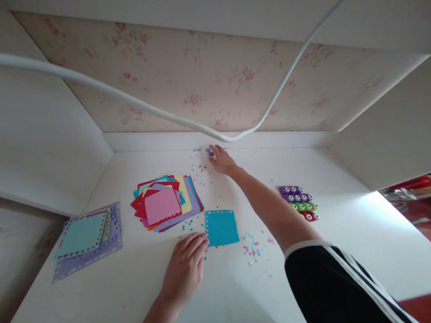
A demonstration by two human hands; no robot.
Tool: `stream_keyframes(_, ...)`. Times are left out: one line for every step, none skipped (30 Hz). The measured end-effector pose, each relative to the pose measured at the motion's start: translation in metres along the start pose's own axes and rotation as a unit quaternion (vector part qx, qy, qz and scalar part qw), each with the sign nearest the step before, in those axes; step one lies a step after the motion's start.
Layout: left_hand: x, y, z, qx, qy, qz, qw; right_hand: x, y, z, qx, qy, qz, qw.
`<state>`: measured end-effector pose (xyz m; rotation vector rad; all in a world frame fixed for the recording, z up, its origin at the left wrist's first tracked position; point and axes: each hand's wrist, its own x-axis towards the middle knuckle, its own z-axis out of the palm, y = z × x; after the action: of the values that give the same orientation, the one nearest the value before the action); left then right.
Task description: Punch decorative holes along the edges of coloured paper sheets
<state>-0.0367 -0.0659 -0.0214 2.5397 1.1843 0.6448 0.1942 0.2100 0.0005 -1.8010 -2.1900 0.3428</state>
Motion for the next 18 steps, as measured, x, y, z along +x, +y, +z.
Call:
stream_keyframes(0.0,0.0,0.0,-0.004,0.003,0.0,1.0,0.003,-0.002,0.002,-0.001,-0.009,-0.01,1.0)
stream_keyframes(0.0,0.001,-0.001,-0.007,0.006,-0.001,1.0,0.005,-0.004,0.004,-0.002,-0.018,-0.02,1.0)
stream_keyframes(0.001,0.001,-0.001,-0.009,0.008,-0.003,1.0,0.006,-0.006,0.006,-0.004,-0.025,-0.028,0.999)
stream_keyframes(0.001,0.002,-0.002,-0.011,0.011,-0.005,1.0,0.007,-0.007,0.007,-0.006,-0.031,-0.035,0.999)
stream_keyframes(0.001,0.002,-0.002,-0.012,0.014,-0.007,1.0,0.008,-0.009,0.008,-0.007,-0.032,-0.04,0.999)
stream_keyframes(0.001,0.002,-0.003,-0.012,0.016,-0.008,1.0,0.008,-0.009,0.008,-0.009,-0.031,-0.044,0.999)
stream_keyframes(0.002,0.003,-0.004,-0.012,0.017,-0.008,1.0,0.008,-0.009,0.008,-0.011,-0.027,-0.046,0.999)
stream_keyframes(0.002,0.003,-0.004,-0.012,0.017,-0.008,1.0,0.008,-0.009,0.007,-0.012,-0.021,-0.047,0.999)
stream_keyframes(0.002,0.003,-0.004,-0.012,0.017,-0.008,1.0,0.008,-0.008,0.006,-0.014,-0.014,-0.045,0.999)
stream_keyframes(0.002,0.003,-0.005,-0.012,0.016,-0.008,1.0,0.008,-0.007,0.004,-0.016,-0.008,-0.042,0.999)
stream_keyframes(0.002,0.003,-0.005,-0.012,0.016,-0.009,1.0,0.008,-0.005,0.003,-0.018,-0.004,-0.038,0.999)
stream_keyframes(0.002,0.003,-0.004,-0.012,0.015,-0.011,1.0,0.007,-0.003,0.002,-0.02,-0.002,-0.034,0.999)
stream_keyframes(0.002,0.003,-0.004,-0.013,0.014,-0.014,1.0,0.007,-0.001,0.001,-0.022,-0.003,-0.029,0.999)
stream_keyframes(0.001,0.003,-0.004,-0.012,0.011,-0.015,1.0,0.006,0.001,0.001,-0.024,-0.007,-0.027,0.999)
stream_keyframes(0.001,0.003,-0.004,-0.011,0.007,-0.016,1.0,0.005,0.004,0.0,-0.025,-0.012,-0.027,0.999)
stream_keyframes(0.001,0.003,-0.004,-0.01,0.001,-0.015,1.0,0.004,0.006,0.0,-0.025,-0.017,-0.027,0.999)
stream_keyframes(0.0,0.003,-0.004,-0.008,-0.007,-0.013,1.0,0.002,0.009,0.001,-0.025,-0.023,-0.029,0.999)
stream_keyframes(0.0,0.002,-0.004,-0.006,-0.016,-0.011,1.0,0.0,0.011,0.001,-0.024,-0.029,-0.032,0.999)
